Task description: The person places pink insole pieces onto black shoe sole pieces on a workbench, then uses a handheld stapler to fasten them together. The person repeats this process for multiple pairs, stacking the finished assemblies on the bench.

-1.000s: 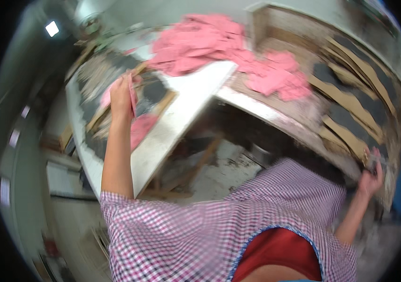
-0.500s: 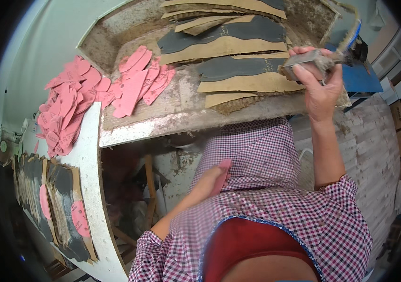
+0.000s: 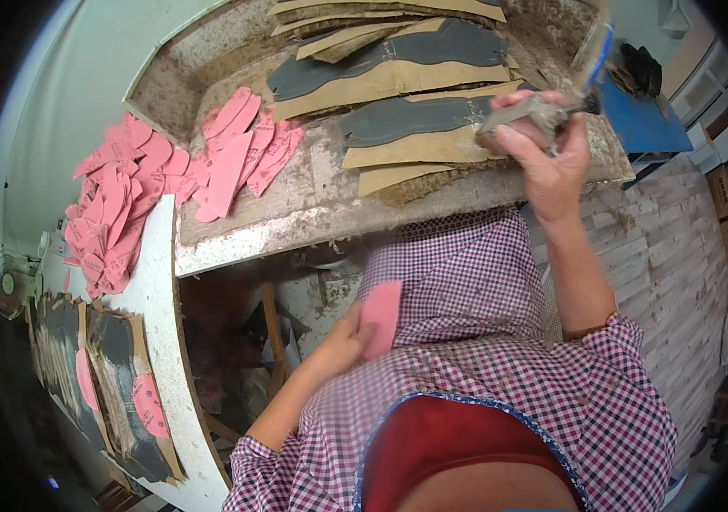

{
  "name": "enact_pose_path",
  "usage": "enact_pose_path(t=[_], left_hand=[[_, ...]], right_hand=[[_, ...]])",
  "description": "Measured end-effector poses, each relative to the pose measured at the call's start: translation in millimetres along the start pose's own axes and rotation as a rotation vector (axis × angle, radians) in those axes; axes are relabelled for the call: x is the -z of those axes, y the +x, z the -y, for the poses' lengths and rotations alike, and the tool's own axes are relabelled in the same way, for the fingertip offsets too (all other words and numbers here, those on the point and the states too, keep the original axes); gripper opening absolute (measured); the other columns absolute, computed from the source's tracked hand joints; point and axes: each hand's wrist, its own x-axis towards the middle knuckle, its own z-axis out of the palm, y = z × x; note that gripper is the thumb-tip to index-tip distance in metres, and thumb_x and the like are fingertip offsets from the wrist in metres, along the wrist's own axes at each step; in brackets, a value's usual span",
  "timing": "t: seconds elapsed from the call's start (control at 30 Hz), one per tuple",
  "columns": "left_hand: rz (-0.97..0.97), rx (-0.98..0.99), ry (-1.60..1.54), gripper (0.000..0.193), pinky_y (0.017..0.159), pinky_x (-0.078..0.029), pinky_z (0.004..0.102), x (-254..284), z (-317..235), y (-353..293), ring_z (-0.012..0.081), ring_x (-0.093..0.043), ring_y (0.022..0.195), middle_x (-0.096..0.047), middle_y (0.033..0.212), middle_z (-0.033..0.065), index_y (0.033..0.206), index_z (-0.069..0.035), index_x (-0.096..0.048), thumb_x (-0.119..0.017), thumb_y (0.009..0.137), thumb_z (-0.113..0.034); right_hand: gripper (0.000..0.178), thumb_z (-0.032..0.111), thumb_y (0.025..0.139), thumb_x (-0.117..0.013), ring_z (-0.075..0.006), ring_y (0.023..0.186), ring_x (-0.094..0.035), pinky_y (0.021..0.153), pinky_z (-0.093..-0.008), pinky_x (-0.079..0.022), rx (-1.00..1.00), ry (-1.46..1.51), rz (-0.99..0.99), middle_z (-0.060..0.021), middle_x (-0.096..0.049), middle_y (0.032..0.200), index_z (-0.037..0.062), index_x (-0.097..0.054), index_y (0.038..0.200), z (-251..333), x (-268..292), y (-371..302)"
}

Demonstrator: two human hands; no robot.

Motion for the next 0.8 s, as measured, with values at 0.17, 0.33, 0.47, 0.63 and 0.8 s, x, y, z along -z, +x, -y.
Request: enact_pose_path(t=[0.17,0.33,0.47,0.63,0.8], left_hand=[[-0.001,0.118,-0.117,0.022,0.073,-0.049,0.0208,10.8,-18.4,-10.7,0.0054,-0.059,0.080,-0.065,0.087,-0.0005,0.109,-0.001,-0.059,-0.070,0.090,-0.003],[-0.330,-0.086,-0.121,0.017,0.067,-0.050,0.0202,40.3,-69.7,-14.1,0.0045,-0.057,0.073,-0.063,0.081,-0.0030,0.094,-0.005,-0.062,-0.073,0.084,0.002],[-0.382,-0.266,-0.116,0.014,0.062,-0.045,0.0187,66.4,-134.3,12.6,0.0045,-0.055,0.070,-0.061,0.080,-0.0022,0.092,-0.002,-0.063,-0.074,0.083,-0.003],[-0.200,-0.452,0.181,0.015,0.065,-0.047,0.0228,62.2,-233.3,88.6,0.0086,-0.056,0.071,-0.061,0.076,-0.0002,0.091,-0.002,-0.065,-0.075,0.083,-0.012],[0.107,-0.561,0.488,0.020,0.066,-0.044,0.0238,34.2,-281.1,170.4,0.0082,-0.055,0.071,-0.063,0.077,0.0000,0.089,-0.002,-0.070,-0.079,0.079,-0.016]], right_hand=[[0.044,0.000,0.079,-0.075,-0.0198,0.100,-0.065,0.083,-0.0334,-0.058,0.088,-0.008,-0.004,-0.0115,-0.065,0.110,0.0098,-0.049,0.113,-1.3,-30.3,8.5],[0.041,-0.003,0.080,-0.073,-0.0199,0.100,-0.065,0.087,-0.0343,-0.056,0.041,-0.069,-0.129,-0.0104,-0.064,0.112,0.0078,-0.048,0.111,-4.5,24.3,12.8],[0.041,-0.008,0.082,-0.069,-0.0257,0.107,-0.064,0.095,-0.0437,-0.054,0.016,0.067,-0.215,-0.0152,-0.063,0.114,0.0062,-0.046,0.114,-2.6,56.8,9.5],[0.032,-0.008,0.083,-0.064,-0.0318,0.107,-0.063,0.098,-0.0565,-0.053,-0.023,0.269,-0.328,-0.0190,-0.063,0.109,-0.0019,-0.051,0.111,-2.1,80.6,6.2],[0.024,-0.006,0.084,-0.061,-0.0327,0.107,-0.063,0.096,-0.0599,-0.053,-0.172,0.451,-0.504,-0.0212,-0.064,0.105,-0.0085,-0.057,0.107,-36.8,107.2,-1.1]])
